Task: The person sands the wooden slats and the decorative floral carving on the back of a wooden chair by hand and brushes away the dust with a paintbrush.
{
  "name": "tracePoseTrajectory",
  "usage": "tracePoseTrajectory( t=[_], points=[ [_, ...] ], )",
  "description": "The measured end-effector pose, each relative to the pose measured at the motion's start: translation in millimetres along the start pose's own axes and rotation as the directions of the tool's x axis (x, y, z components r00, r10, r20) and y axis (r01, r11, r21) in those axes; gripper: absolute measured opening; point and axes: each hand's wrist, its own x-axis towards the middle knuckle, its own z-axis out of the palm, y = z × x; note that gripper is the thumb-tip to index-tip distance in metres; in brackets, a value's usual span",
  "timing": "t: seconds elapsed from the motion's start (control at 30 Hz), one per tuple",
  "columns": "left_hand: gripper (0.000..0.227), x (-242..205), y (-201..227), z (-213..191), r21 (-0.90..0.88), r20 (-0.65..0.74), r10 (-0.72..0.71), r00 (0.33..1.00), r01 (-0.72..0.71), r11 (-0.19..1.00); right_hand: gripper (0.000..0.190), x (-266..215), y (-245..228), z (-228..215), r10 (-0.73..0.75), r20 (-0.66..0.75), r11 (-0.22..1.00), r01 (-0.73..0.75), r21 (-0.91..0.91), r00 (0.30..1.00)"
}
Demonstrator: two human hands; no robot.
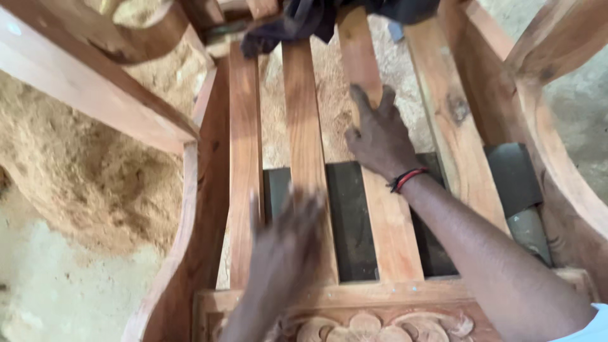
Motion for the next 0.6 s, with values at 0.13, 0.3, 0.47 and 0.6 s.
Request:
tracePoseTrajectory(
  t=[0.13, 0.3, 0.47, 0.6],
  points=[
    [0.051, -30, 9, -27, -0.067, 0.064, 0.031, 0.997, -0.027, 0.997, 0.077, 2, 0, -1, 0.052, 0.053, 0.999, -0.051, -0.006, 0.997],
    [0.052, 116, -62, 19, 0.312, 0.062, -0.027, 0.998, 0.007, 0.950, 0.078, 0, -2, -1, 0.018, 0.049, 0.999, -0.016, -0.032, 0.999],
    [0.045, 158, -75, 24, 0.042, -0.047, -0.066, 0.997, 0.068, 0.997, 0.078, 3, -5, -5, 0.037, 0.047, 0.999, -0.036, -0.022, 0.998],
    [0.063, 19, -23, 7, 0.012, 0.033, -0.029, 0.999, 0.028, 1.000, 0.077, 0, -2, -2, 0.019, 0.031, 0.999, -0.018, -0.027, 0.999]
  ],
)
